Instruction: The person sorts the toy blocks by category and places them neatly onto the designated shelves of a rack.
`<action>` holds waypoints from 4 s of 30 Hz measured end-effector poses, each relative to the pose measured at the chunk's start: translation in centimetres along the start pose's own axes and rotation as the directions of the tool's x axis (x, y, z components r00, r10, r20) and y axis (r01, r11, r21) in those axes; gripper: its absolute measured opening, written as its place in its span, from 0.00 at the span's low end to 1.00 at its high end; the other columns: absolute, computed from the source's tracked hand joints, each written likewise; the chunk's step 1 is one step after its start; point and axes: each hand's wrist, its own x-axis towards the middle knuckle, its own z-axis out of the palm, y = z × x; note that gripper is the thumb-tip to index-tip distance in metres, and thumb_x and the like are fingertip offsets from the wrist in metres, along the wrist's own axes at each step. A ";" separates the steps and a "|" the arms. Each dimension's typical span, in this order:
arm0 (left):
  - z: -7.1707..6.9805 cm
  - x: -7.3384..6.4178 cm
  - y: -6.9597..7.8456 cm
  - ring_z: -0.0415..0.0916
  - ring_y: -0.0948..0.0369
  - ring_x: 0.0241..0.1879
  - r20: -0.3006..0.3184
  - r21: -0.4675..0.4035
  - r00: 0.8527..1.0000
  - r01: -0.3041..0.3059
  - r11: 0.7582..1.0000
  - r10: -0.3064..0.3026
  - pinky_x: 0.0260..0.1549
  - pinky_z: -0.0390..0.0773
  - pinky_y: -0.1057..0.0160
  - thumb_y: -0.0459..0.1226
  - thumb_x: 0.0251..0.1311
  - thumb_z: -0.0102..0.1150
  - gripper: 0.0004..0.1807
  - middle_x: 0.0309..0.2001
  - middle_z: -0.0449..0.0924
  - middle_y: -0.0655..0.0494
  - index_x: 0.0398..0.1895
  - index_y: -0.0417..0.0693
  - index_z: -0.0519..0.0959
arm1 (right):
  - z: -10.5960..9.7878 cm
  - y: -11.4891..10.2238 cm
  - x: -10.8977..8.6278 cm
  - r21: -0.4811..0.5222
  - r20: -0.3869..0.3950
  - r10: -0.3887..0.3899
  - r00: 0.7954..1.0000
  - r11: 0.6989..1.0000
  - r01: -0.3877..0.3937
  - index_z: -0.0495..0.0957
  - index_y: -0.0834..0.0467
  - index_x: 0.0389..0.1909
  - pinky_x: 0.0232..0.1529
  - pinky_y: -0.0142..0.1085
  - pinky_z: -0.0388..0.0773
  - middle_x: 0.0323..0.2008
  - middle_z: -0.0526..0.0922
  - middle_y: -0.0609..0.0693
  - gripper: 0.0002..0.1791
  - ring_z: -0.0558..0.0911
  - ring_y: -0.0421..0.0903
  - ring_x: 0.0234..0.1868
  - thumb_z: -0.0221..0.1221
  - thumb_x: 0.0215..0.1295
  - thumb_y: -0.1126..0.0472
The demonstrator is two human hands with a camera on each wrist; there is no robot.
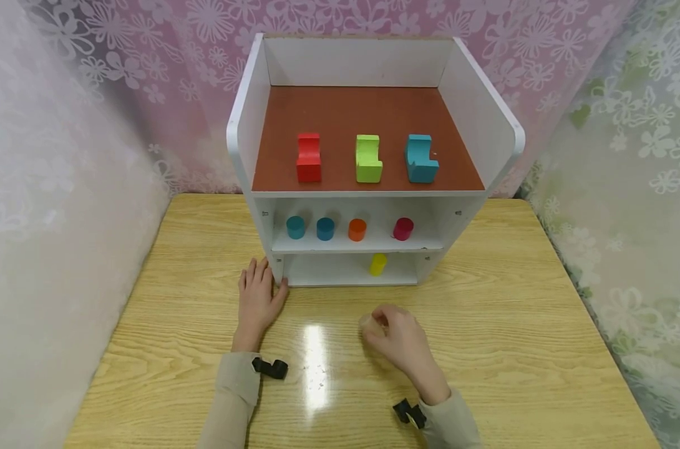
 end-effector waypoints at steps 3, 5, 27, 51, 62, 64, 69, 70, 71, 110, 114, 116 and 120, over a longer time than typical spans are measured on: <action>0.0 0.0 -0.1 0.47 0.42 0.70 0.007 -0.008 1.000 0.003 1.000 -0.003 0.64 0.44 0.38 0.50 0.64 0.47 0.17 0.68 0.60 0.48 0.37 0.46 0.73 | -0.2 -0.3 0.4 0.007 0.003 0.009 1.000 1.000 -0.009 0.80 0.55 0.33 0.35 0.38 0.76 0.32 0.80 0.46 0.12 0.78 0.43 0.35 0.66 0.47 0.57; 0.0 0.1 -0.1 0.47 0.43 0.70 0.010 -0.013 1.000 0.005 1.000 -0.004 0.64 0.44 0.39 0.50 0.63 0.47 0.16 0.68 0.60 0.48 0.37 0.46 0.73 | -0.4 -0.6 0.6 0.016 0.009 0.013 1.000 1.000 -0.014 0.79 0.55 0.34 0.36 0.38 0.76 0.33 0.80 0.45 0.13 0.78 0.43 0.35 0.66 0.47 0.56; 0.2 0.0 -0.2 0.46 0.44 0.70 0.014 -0.019 1.000 0.009 1.000 -0.009 0.65 0.43 0.39 0.51 0.64 0.47 0.19 0.68 0.59 0.51 0.44 0.46 0.74 | -0.9 -2.3 3.7 0.276 -0.073 0.028 0.997 0.961 -0.006 0.77 0.55 0.41 0.39 0.42 0.76 0.37 0.79 0.46 0.16 0.78 0.50 0.40 0.65 0.50 0.57; 0.2 0.0 -0.1 0.46 0.43 0.70 0.004 -0.031 1.000 0.012 0.999 -0.012 0.65 0.43 0.40 0.50 0.64 0.48 0.23 0.69 0.58 0.52 0.56 0.46 0.72 | 2.9 -2.6 8.9 0.443 -0.167 -0.064 0.984 0.887 0.133 0.78 0.58 0.45 0.49 0.51 0.73 0.41 0.80 0.49 0.19 0.76 0.56 0.44 0.66 0.54 0.56; 0.2 0.0 -0.2 0.47 0.43 0.70 -0.016 -0.032 1.000 -0.007 0.999 0.006 0.64 0.44 0.39 0.49 0.63 0.48 0.22 0.69 0.59 0.52 0.54 0.46 0.73 | 5.7 -1.2 11.0 0.415 -0.210 -0.121 0.970 0.888 0.201 0.79 0.62 0.43 0.47 0.49 0.75 0.41 0.82 0.53 0.17 0.78 0.57 0.43 0.66 0.54 0.59; 0.2 0.0 -0.1 0.47 0.43 0.70 -0.017 -0.032 1.000 -0.008 0.999 0.007 0.64 0.44 0.39 0.49 0.63 0.49 0.22 0.69 0.59 0.52 0.54 0.46 0.73 | 6.1 -0.9 11.3 0.424 -0.214 -0.113 0.970 0.884 0.197 0.79 0.62 0.43 0.47 0.48 0.76 0.41 0.82 0.53 0.17 0.79 0.57 0.44 0.66 0.54 0.59; 0.1 0.0 -0.1 0.48 0.42 0.69 -0.018 -0.035 1.000 -0.005 0.999 0.005 0.64 0.45 0.38 0.49 0.63 0.49 0.22 0.68 0.60 0.51 0.55 0.46 0.73 | 6.7 -0.7 11.6 0.447 -0.188 -0.093 0.978 0.878 0.169 0.78 0.62 0.46 0.48 0.47 0.76 0.43 0.82 0.53 0.19 0.79 0.56 0.45 0.66 0.54 0.58; 0.1 0.0 -0.1 0.48 0.42 0.69 -0.018 -0.037 1.000 -0.006 0.999 0.006 0.64 0.45 0.38 0.49 0.63 0.49 0.23 0.68 0.60 0.51 0.55 0.46 0.73 | 6.8 -0.7 11.6 0.448 -0.180 -0.091 0.980 0.879 0.164 0.78 0.61 0.46 0.49 0.46 0.76 0.43 0.82 0.53 0.19 0.79 0.55 0.46 0.66 0.54 0.58; 0.1 0.0 -0.1 0.48 0.43 0.69 -0.018 -0.035 1.000 -0.005 0.999 0.005 0.64 0.45 0.38 0.49 0.63 0.49 0.22 0.68 0.60 0.51 0.55 0.46 0.73 | 6.8 -0.7 11.6 0.448 -0.175 -0.089 0.981 0.880 0.160 0.78 0.61 0.47 0.49 0.45 0.76 0.44 0.82 0.53 0.19 0.79 0.54 0.46 0.66 0.54 0.57; 0.2 -0.2 -0.7 0.48 0.43 0.70 -0.016 -0.022 1.000 0.014 1.000 -0.014 0.64 0.44 0.39 0.50 0.63 0.48 0.16 0.68 0.61 0.50 0.41 0.47 0.74 | 5.8 -1.1 10.1 0.447 -0.034 -0.139 0.990 0.884 0.140 0.64 0.61 0.63 0.62 0.49 0.65 0.62 0.69 0.56 0.32 0.68 0.57 0.62 0.63 0.58 0.58; 0.3 -0.2 -0.7 0.48 0.43 0.69 -0.012 -0.026 1.000 0.013 1.000 -0.013 0.64 0.44 0.39 0.50 0.63 0.49 0.18 0.68 0.60 0.50 0.45 0.46 0.74 | 5.0 -1.5 8.9 0.456 -0.007 -0.119 0.993 0.883 0.109 0.61 0.63 0.64 0.61 0.51 0.66 0.63 0.65 0.57 0.33 0.67 0.61 0.61 0.62 0.60 0.59; 0.3 -0.2 -0.7 0.48 0.43 0.69 -0.015 -0.025 1.000 0.006 1.000 -0.006 0.64 0.44 0.39 0.49 0.63 0.49 0.19 0.68 0.60 0.50 0.48 0.45 0.74 | 4.6 -1.7 8.0 0.436 0.009 -0.084 0.996 0.897 0.072 0.60 0.62 0.65 0.60 0.51 0.67 0.63 0.64 0.57 0.34 0.67 0.62 0.60 0.61 0.60 0.59; 0.5 -0.1 -0.8 0.48 0.42 0.69 -0.032 -0.025 0.999 -0.012 1.000 0.011 0.64 0.45 0.38 0.49 0.63 0.50 0.16 0.67 0.61 0.50 0.43 0.46 0.74 | 4.1 -2.1 6.0 0.378 0.035 -0.029 0.999 0.926 0.014 0.59 0.59 0.66 0.59 0.48 0.67 0.64 0.63 0.55 0.34 0.68 0.59 0.60 0.60 0.61 0.56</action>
